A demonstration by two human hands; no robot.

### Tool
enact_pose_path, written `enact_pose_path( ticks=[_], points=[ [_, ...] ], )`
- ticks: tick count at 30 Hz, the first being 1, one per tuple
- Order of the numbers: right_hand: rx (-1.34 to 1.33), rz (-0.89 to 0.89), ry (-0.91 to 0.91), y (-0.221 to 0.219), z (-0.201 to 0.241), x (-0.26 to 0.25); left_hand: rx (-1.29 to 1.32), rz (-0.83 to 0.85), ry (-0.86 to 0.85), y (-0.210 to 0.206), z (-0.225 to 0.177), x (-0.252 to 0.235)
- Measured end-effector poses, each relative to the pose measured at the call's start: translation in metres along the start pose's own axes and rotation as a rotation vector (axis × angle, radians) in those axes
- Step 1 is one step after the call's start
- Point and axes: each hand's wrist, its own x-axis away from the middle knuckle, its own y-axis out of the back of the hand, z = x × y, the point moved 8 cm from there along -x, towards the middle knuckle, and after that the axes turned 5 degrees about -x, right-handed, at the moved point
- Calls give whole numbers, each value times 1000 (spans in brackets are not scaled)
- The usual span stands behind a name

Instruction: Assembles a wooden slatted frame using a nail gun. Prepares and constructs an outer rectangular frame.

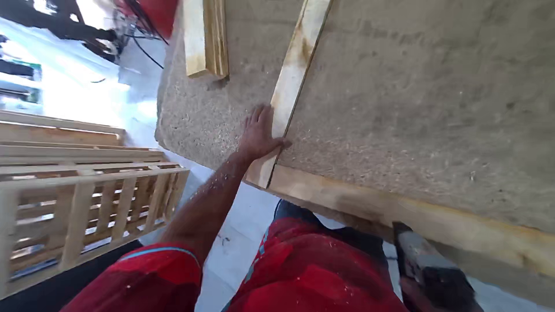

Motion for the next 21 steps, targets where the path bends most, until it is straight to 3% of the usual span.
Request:
enact_pose_path(
  ticks=[2, 6, 14, 21],
  points=[
    [127, 12, -24, -47, 21, 3, 69, -5, -93, -17, -2, 3],
    [298, 95, -132, -109, 47, 9, 212, -85, -76, -22, -4, 4],
    [355, -42, -85, -139, 13, 22, 209, -93, -5, -21, 2, 7],
    [343, 103, -122, -219, 14, 25, 259, -24, -5, -17, 3, 8]
  ],
)
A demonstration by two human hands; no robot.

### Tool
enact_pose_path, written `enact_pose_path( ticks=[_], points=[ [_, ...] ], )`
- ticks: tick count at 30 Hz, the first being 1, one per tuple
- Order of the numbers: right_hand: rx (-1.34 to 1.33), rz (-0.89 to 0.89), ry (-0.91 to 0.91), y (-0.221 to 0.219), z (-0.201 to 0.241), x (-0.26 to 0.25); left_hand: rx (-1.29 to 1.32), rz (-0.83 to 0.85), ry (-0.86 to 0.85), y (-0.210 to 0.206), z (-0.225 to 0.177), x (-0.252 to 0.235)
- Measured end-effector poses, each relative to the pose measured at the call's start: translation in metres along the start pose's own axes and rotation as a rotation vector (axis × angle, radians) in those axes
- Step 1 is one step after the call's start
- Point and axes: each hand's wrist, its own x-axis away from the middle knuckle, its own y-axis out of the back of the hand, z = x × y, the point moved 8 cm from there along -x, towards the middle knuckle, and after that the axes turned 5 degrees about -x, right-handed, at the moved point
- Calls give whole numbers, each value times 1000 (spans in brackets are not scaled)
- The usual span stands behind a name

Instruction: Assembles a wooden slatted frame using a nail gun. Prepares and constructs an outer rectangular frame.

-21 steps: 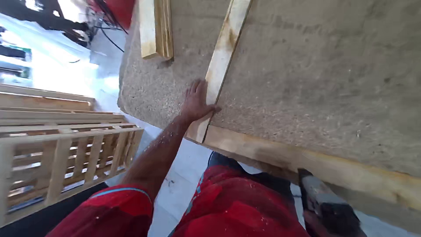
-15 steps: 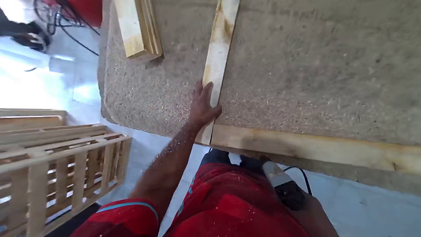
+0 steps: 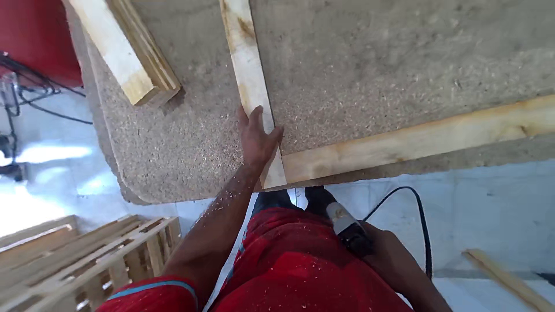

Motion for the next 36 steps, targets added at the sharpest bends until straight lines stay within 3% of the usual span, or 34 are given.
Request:
enact_pose_path(
  ticks=[2, 4, 9, 12, 16, 26, 28, 33, 36],
  points=[
    [-81, -2, -14, -24, 16, -3, 4, 57, -26, 7, 1, -3],
    [-140, -43, -27, -44, 34, -6, -34, 91, -172, 19, 1, -8],
    [-242, -155, -84, -86, 66, -18, -203, 323, -973, 32, -17, -30],
    [-244, -168, -150, -102, 76, -27, -360, 395, -1216, 20, -19, -41],
    [-237, -165, -202, -112, 84, -37, -431, 389, -1256, 2, -17, -60],
    [-290, -201, -220, -124, 88, -38, -326, 282, -1260, 3, -17, -65],
    [-308, -198, -227, -126, 89, -38, -330, 326, -1243, 7, -25, -55],
    [-338, -198, -236, -128, 92, -38, -298, 624, -1454, -17, -46, 27],
    [-349, -247, -213, -129, 92, -37, -208, 622, -1422, -29, -41, 35]
  ],
)
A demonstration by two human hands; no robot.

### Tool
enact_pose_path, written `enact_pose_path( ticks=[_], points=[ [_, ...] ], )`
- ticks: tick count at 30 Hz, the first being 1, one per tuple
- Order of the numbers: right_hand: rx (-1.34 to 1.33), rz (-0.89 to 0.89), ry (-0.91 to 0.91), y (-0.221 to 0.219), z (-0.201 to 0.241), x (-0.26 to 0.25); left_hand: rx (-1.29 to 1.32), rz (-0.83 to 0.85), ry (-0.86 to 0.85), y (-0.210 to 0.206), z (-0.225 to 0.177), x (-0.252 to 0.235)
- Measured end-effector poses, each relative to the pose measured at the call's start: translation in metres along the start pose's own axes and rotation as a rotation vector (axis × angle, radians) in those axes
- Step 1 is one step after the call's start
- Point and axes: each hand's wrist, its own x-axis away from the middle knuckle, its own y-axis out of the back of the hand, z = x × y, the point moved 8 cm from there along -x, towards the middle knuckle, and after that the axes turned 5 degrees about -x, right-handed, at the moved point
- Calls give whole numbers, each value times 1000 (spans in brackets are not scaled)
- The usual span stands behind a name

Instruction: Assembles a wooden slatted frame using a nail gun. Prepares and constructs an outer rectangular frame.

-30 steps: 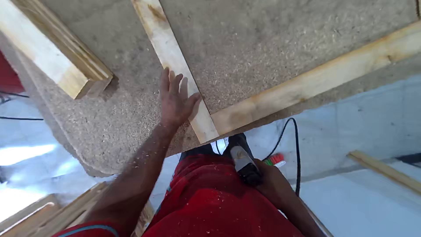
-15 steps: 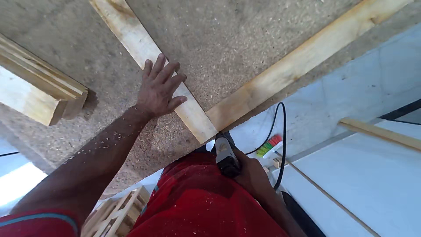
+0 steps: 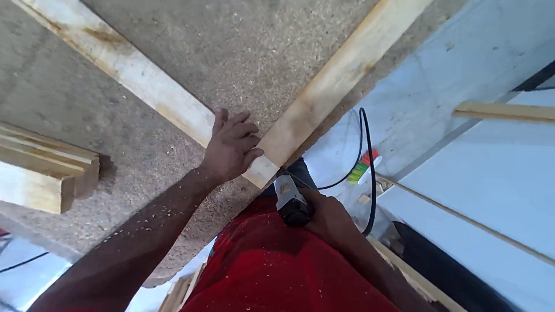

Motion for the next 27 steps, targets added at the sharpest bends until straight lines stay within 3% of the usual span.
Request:
enact_pose_path(
  ticks=[14, 19, 24, 27],
  points=[
    [9, -33, 37, -4, 0, 1, 89, -64, 75, 2, 7, -4],
    [8, -38, 46, -1, 1, 2, 6, 35, -86, -3, -4, 0],
    [8, -61, 55, 0, 0, 2, -170, 370, -287, -11, -8, 8],
    [1, -59, 40, 1, 2, 2, -230, 373, -377, -13, -7, 9]
  ],
)
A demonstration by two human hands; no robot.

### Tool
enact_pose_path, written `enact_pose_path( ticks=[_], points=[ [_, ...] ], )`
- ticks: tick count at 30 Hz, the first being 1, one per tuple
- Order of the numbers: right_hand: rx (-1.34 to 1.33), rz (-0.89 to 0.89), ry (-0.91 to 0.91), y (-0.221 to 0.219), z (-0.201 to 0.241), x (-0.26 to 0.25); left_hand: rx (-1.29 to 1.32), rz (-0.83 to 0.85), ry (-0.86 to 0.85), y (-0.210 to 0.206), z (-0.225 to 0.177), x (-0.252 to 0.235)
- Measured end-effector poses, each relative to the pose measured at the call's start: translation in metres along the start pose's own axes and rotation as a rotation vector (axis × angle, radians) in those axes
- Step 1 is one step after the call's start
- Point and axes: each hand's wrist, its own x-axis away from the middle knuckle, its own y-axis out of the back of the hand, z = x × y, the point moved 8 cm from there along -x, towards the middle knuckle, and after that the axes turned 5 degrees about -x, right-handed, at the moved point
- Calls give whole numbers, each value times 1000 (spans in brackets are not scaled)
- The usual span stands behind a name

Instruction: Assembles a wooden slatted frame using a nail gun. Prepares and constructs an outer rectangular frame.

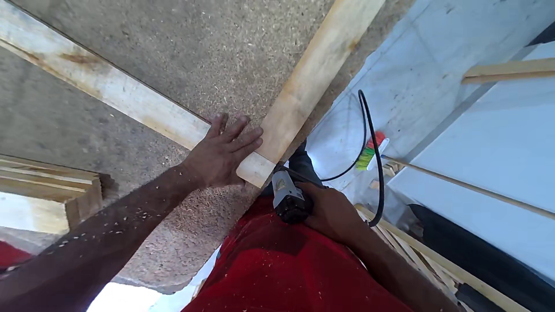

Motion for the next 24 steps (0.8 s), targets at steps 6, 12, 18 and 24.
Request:
enact_pose_path(
  ticks=[6, 12, 18, 24],
  points=[
    [1, 84, -126, 7, 20, -1, 6, -105, -72, -2, 5, 0],
    [34, 80, -41, 3, 5, 7, 32, -123, -67, -1, 6, 0],
    [24, 32, -61, 3, 6, 1, 39, -129, -61, -1, 5, 1],
    [-20, 44, -30, 12, 22, 16, 52, -117, -41, 0, 7, 0]
  ],
)
